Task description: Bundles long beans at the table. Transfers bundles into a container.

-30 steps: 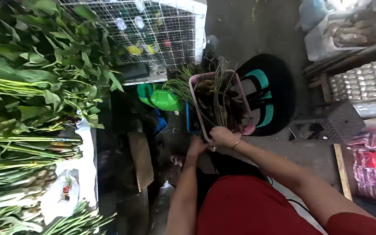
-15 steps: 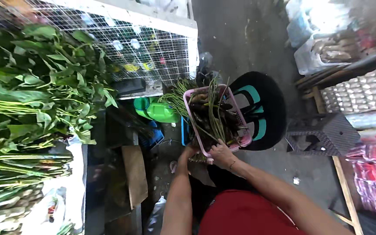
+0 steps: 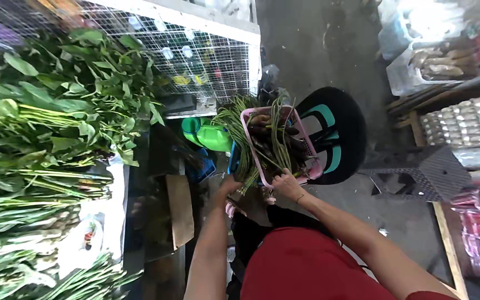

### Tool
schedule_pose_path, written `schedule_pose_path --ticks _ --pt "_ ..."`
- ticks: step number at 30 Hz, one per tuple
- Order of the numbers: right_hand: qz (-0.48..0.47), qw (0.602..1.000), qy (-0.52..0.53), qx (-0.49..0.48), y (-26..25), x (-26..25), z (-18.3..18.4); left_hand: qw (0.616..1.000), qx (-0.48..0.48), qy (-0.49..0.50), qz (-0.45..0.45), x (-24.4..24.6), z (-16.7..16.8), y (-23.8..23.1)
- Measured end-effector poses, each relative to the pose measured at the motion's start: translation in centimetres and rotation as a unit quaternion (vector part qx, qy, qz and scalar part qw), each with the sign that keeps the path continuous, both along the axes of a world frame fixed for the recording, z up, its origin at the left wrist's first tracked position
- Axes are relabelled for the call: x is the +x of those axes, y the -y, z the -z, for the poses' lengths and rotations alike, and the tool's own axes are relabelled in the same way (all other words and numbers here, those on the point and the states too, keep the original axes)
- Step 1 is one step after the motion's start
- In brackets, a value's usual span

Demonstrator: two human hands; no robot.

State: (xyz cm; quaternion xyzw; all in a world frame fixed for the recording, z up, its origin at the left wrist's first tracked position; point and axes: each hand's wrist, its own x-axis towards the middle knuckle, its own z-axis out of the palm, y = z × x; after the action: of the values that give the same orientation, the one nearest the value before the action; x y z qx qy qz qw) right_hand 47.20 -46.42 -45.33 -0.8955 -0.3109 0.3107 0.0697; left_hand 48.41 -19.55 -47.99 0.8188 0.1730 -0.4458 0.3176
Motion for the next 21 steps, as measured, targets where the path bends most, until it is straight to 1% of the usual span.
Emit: schedule_pose_path --ticks 3,6,9,12,14,17,19,21 --pt "-0.009 1.0 0.005 0.006 0.0 -0.3 0.5 1.0 0.005 -0.004 -0.003 -1.3 1.0 1.1" --pt "-0.006 1.0 -0.007 0.006 0.1 -0.4 0.7 0.997 0.062 0.0 0.036 -1.1 1.9 2.3" --pt "-0.011 1.0 -0.004 0.0 0.2 -0.1 0.5 0.99 0.118 0.05 0.053 0.0 2.5 5.0" --pt "-0.017 1.0 0.001 -0.015 0.3 -0.1 0.0 0.977 0.168 0.1 0.09 -0.1 4.9 7.8" --pt "-0.018 0.999 0.023 -0.014 0.4 -0.1 0.2 0.972 0.189 0.099 0.097 0.1 6.1 8.1" --pt "-0.025 0.999 0.024 -0.02 1.0 -0.3 0.3 0.985 0.142 0.053 0.082 1.6 5.4 6.4" --pt "-0.028 0.999 0.019 -0.025 1.3 -0.4 0.5 0.993 0.089 0.02 0.07 3.0 3.9 4.7" --pt "-0.026 0.999 0.006 -0.036 1.1 -0.4 0.4 0.995 0.066 0.006 0.075 4.3 1.7 3.7"
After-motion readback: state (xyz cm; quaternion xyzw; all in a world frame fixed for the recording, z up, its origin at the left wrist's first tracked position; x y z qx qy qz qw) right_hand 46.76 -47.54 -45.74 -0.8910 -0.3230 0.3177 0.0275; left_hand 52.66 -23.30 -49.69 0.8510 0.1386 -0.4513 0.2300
